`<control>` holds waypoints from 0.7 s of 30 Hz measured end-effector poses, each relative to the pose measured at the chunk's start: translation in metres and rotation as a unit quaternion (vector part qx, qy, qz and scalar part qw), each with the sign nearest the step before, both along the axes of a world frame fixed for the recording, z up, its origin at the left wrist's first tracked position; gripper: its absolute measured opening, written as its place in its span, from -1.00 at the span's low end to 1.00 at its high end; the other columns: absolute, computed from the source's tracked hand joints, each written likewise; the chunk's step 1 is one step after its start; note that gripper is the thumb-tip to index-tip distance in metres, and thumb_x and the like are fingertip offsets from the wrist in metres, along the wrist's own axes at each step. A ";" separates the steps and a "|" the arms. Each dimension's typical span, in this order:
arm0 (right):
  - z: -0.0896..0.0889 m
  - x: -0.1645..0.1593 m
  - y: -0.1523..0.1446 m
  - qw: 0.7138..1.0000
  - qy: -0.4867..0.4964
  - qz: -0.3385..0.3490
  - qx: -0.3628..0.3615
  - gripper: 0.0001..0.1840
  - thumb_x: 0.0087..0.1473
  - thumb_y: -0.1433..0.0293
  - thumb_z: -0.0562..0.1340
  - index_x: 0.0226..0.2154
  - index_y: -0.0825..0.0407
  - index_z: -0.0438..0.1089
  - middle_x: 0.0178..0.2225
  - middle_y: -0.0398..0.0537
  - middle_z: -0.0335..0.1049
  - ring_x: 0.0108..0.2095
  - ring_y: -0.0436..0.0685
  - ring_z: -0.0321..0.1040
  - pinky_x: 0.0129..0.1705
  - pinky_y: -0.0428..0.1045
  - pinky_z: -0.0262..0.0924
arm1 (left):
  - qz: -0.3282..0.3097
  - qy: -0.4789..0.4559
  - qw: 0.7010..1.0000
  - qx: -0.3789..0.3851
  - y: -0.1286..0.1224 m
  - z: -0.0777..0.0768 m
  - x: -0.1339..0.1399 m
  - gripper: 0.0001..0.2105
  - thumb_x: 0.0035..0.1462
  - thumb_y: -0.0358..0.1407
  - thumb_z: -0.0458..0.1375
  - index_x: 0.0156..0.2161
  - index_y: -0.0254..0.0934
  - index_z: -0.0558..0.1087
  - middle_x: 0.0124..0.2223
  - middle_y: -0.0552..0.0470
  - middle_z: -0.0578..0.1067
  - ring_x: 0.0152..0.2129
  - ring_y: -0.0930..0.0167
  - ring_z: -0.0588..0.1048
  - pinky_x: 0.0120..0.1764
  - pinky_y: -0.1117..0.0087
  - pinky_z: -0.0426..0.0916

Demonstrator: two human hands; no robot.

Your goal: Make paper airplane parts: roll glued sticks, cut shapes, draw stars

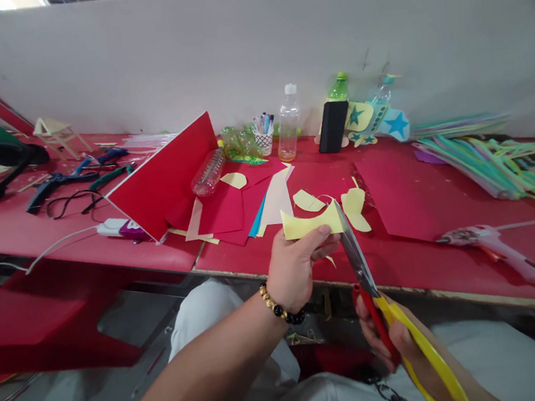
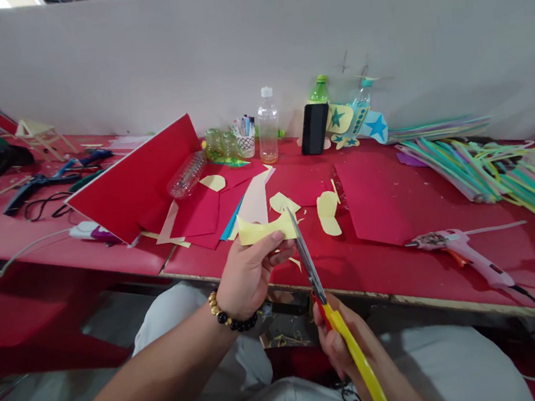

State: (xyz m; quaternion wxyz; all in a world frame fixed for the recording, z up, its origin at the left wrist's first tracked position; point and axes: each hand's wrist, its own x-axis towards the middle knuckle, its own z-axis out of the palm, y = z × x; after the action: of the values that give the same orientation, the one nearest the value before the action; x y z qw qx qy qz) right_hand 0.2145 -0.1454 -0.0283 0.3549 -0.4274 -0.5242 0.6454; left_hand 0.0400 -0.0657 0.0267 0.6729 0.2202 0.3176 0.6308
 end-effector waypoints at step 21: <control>0.003 0.020 -0.003 0.998 -0.020 0.049 -0.035 -0.31 -0.13 -0.29 0.06 -0.35 0.00 0.17 -0.73 -0.34 0.01 -0.76 -0.14 -0.16 -0.71 -0.17 -0.19 | -0.027 0.027 0.999 0.001 0.008 -0.006 -0.004 -0.77 -0.14 -0.34 0.37 -0.32 -0.38 0.49 -0.42 0.02 0.53 -0.54 0.49 0.49 -0.36 0.40 0.46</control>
State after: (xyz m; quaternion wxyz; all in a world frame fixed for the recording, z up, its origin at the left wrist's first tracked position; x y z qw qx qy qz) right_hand 0.2346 -0.1485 -0.0254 0.2970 -0.4265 -0.5285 0.6713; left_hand 0.0364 -0.0581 0.0211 0.6805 0.2460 0.3292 0.6067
